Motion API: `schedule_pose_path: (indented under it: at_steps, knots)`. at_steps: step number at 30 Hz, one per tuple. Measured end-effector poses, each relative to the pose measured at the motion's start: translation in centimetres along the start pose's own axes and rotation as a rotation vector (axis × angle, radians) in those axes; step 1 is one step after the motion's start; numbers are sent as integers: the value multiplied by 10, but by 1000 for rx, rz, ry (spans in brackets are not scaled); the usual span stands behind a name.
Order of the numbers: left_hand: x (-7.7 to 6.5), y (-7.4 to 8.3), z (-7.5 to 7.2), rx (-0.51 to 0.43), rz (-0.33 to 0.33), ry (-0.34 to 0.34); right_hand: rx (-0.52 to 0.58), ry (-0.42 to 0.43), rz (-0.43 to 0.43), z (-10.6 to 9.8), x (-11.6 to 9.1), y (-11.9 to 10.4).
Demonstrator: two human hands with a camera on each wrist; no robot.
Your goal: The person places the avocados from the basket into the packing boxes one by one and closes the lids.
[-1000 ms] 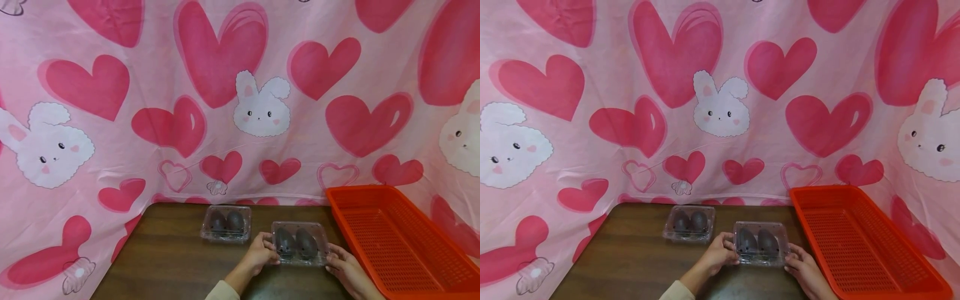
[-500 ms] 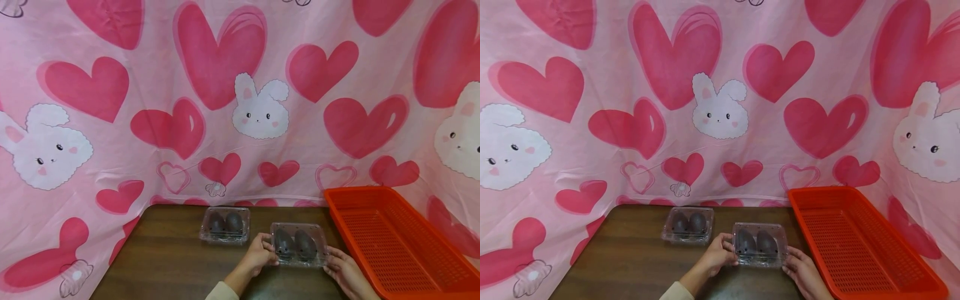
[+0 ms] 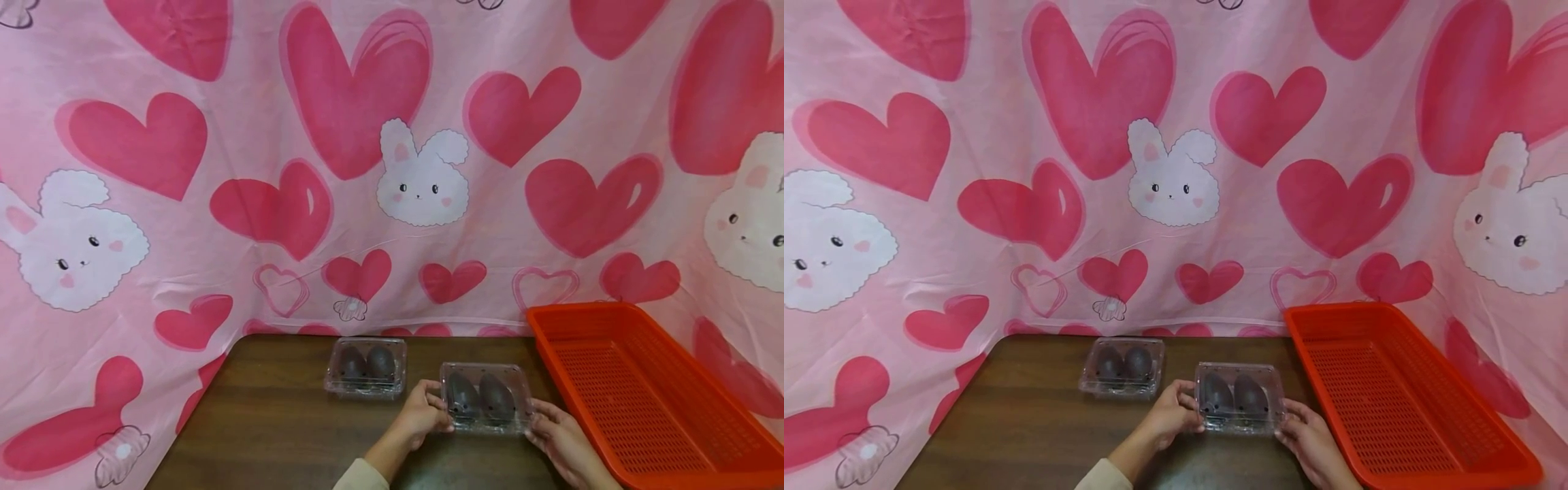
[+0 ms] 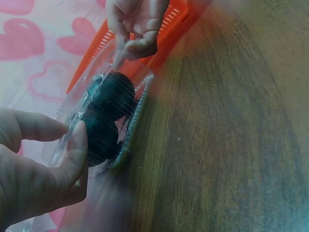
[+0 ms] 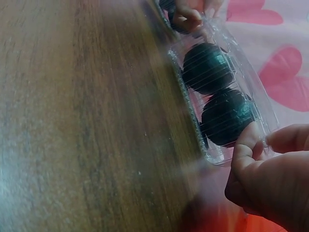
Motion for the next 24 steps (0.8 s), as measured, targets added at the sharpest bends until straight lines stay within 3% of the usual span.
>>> schedule_pose_path:
  at_steps: [7,12,16,21,24]
  knots:
    - [1,1,-1,24,-3,-3,-22,-18,1,1,-2,-2]
    - [3,4,-2,81,67,22,-30,-6,-22,8,2,-5]
    - [8,9,-2,193,183,69,-26,-3,-49,14,6,-7]
    - [13,19,-4,487,436,181,-10,-4,-65,23,12,-9]
    - [14,23,-6,609,536,229,-10,1,-75,28,16,-10]
Point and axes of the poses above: each hand's wrist, its own x-axis towards the middle knuckle, its own z-axis out of the palm, y = z × x, the point moved 3 cm from there along x, towards the middle knuckle, and after that the axes turned 15 degrees about y, right-handed, at the moved point
